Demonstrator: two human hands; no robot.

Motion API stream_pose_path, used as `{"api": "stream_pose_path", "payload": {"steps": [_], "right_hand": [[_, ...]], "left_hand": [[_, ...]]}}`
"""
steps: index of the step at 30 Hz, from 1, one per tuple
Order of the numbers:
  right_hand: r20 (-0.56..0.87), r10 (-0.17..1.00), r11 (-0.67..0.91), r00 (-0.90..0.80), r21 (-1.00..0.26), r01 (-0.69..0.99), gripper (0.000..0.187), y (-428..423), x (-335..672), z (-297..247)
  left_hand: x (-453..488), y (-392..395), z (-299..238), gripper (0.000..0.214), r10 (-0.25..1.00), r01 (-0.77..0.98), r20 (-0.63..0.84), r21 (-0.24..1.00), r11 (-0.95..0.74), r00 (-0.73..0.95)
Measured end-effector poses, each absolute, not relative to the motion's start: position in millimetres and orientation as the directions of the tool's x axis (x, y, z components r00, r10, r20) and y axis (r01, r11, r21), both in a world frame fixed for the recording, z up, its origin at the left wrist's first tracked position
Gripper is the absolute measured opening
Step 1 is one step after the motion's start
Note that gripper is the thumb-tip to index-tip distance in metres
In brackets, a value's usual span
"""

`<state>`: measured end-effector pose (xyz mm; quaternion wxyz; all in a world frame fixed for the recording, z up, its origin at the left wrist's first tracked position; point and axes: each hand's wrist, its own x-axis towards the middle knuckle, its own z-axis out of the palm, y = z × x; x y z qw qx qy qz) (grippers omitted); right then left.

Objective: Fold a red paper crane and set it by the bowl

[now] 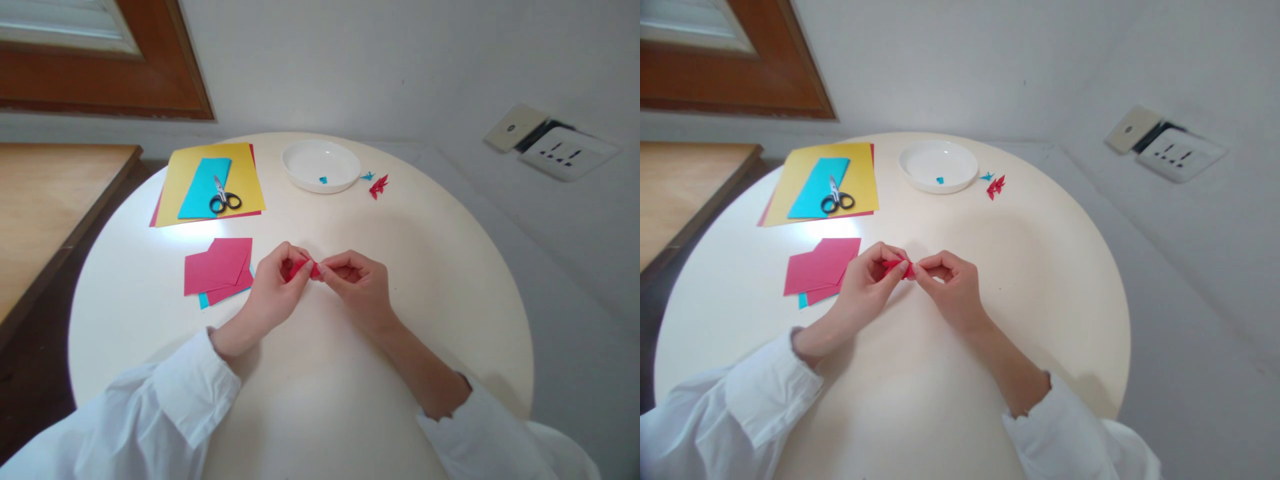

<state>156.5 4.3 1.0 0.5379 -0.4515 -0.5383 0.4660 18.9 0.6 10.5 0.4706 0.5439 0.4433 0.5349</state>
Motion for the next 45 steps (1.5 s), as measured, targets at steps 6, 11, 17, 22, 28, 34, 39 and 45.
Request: {"api": "stream_pose_path", "payload": {"steps": [6,11,17,22,28,34,39,45], "right_hand": [[0.177,0.984,0.177,-0.017,-0.984,-0.011,0.017,4.3,156.1,0.4],[0.187,0.982,0.187,-0.022,-0.982,-0.006,0.013,4.3,156.1,-0.3],[0.187,0.982,0.187,-0.012,-0.982,0.01,0.014,3.8,155.8,0.7],[0.193,0.981,0.194,-0.02,-0.981,0.02,0.014,3.7,156.0,0.3],[0.191,0.981,0.192,-0.015,-0.981,0.018,0.015,3.7,155.6,0.8],[0.2,0.98,0.201,-0.018,-0.98,0.015,0.012,3.2,155.7,0.5],[0.197,0.98,0.197,-0.022,-0.98,0.031,0.012,3.0,156.5,-0.1],[0.198,0.98,0.199,-0.021,-0.979,0.038,0.014,3.3,156.2,1.0]], "left_hand": [[18.7,0.9,9.4,0.015,0.987,-0.018,0.159,0.987,-0.159,0.034],[18.6,1.4,8.1,0.014,0.987,-0.008,0.159,0.987,-0.159,0.038],[18.9,1.1,8.4,0.014,0.986,-0.019,0.16,0.987,-0.159,0.037],[19.3,0.9,10.1,0.015,0.989,-0.017,0.145,0.989,-0.144,0.031],[18.9,0.9,10.2,0.015,0.986,-0.01,0.167,0.986,-0.167,0.025],[18.5,1.0,9.6,0.013,0.985,0.018,0.169,0.985,-0.169,0.02],[19.8,1.4,10.2,0.017,0.985,-0.04,0.173,0.984,-0.172,0.02],[19.9,0.8,10.5,0.017,0.987,-0.057,0.16,0.986,-0.158,0.023]]}}
